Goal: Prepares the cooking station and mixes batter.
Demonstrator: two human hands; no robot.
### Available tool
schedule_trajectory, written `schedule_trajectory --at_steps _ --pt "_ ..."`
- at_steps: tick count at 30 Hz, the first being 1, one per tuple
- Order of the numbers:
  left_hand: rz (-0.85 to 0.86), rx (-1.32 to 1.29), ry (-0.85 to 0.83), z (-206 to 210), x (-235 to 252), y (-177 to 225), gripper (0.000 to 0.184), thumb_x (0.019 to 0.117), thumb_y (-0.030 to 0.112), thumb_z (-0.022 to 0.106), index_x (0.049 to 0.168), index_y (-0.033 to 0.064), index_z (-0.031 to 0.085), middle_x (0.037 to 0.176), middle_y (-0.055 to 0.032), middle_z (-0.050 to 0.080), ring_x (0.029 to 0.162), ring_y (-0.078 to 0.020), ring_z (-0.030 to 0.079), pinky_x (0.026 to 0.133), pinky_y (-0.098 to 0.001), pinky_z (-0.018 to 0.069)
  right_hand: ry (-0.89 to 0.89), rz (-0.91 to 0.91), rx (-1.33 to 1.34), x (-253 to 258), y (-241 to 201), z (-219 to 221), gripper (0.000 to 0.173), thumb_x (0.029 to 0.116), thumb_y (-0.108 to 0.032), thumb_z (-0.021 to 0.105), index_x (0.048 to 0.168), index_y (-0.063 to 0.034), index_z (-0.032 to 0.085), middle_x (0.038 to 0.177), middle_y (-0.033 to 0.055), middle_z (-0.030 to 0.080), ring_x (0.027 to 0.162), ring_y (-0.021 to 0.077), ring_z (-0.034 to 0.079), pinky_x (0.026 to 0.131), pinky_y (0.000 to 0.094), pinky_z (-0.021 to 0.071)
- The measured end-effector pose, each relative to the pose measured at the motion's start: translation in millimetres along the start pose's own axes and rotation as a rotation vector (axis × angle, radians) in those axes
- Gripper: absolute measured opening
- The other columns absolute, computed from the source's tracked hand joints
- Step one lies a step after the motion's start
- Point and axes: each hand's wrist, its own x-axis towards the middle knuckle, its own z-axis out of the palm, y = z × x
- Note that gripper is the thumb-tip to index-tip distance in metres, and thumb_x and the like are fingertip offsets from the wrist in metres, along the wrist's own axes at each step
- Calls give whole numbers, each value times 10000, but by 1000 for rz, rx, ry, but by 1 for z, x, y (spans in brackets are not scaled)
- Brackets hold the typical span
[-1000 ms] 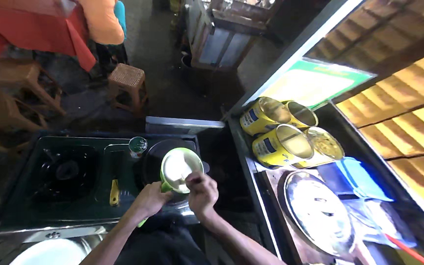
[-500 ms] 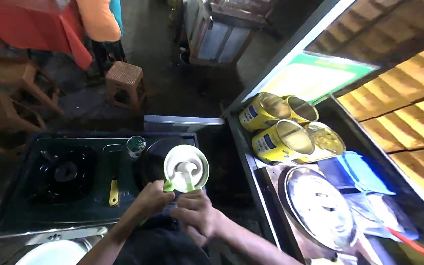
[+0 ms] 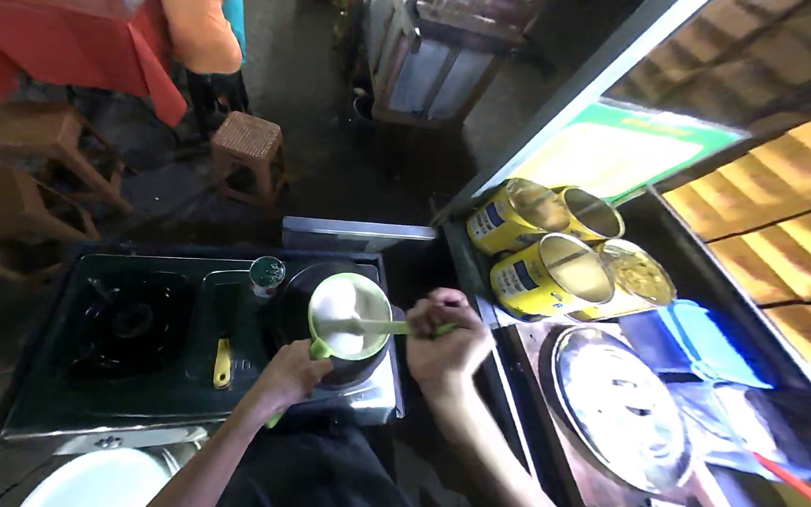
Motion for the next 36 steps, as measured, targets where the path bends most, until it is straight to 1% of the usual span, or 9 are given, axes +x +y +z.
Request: schedule_trajectory --at_steps 4,7,9,14,18,23,27,33,36 --pt "23 -51 -4 0 3 -1 240 1013 243 584 1070 10 597 764 -35 590 590 -123 577 571 -301 510 -347 -379 179 -5 -65 -9 209 934 -167 532 774 -129 661 615 -56 556 481 39 473 457 201 387" --pt "43 -22 -25 0 3 0 246 1012 249 577 1071 12 598 766 -42 596 610 -137 592 593 -320 522 -592 -661 -87 -31 -72 -21 233 1029 -323 560 959 -172 723 794 -81 643 647 22 578 611 190 503" --pt "36 37 -37 -1 -1 5 256 1004 265 576 1071 19 596 758 -45 598 604 -142 594 588 -328 518 -761 -781 -447 -42 -51 -36 370 1092 -397 418 984 -172 691 829 -72 660 751 29 631 737 212 549" --pt "297 114 -24 -1 -11 -3 388 908 372 708 1051 13 674 861 -85 682 771 -189 663 721 -424 553 -1374 -813 -737 -24 48 -6 365 952 -213 437 876 3 722 754 140 727 639 258 698 565 410 550" --pt "146 108 -60 -1 -12 4 219 987 261 593 1052 58 640 756 -15 608 592 -115 585 584 -312 517 -927 -683 -688 34 53 8 467 1009 -197 377 897 101 719 745 146 716 622 129 651 608 311 555" --pt "29 77 -8 -4 -8 9 256 1036 273 590 1102 31 637 836 -75 602 694 -177 586 671 -377 513 -491 -323 -375 -13 76 -36 311 919 -107 406 788 -101 689 759 -69 681 687 -14 606 638 183 501" --pt "-15 21 2 -3 0 4 260 1035 289 577 1069 35 619 779 -44 578 617 -140 566 594 -324 504 7 21 -39 -5 15 -1 324 912 -14 315 753 -143 566 526 -86 492 421 23 423 425 194 356" --pt "23 -34 -10 -7 3 6 211 1014 231 582 1030 21 593 733 -23 577 572 -113 564 557 -288 501 -468 -504 155 -13 -55 -10 162 965 -218 606 872 -134 709 687 -59 594 529 34 504 495 195 430" --pt "26 4 9 -11 0 10 215 1004 244 586 1030 31 601 730 -19 588 573 -112 574 554 -289 507 -679 -728 -236 -25 -32 -29 308 1082 -327 457 1037 -163 715 870 -78 687 756 23 638 724 207 548"
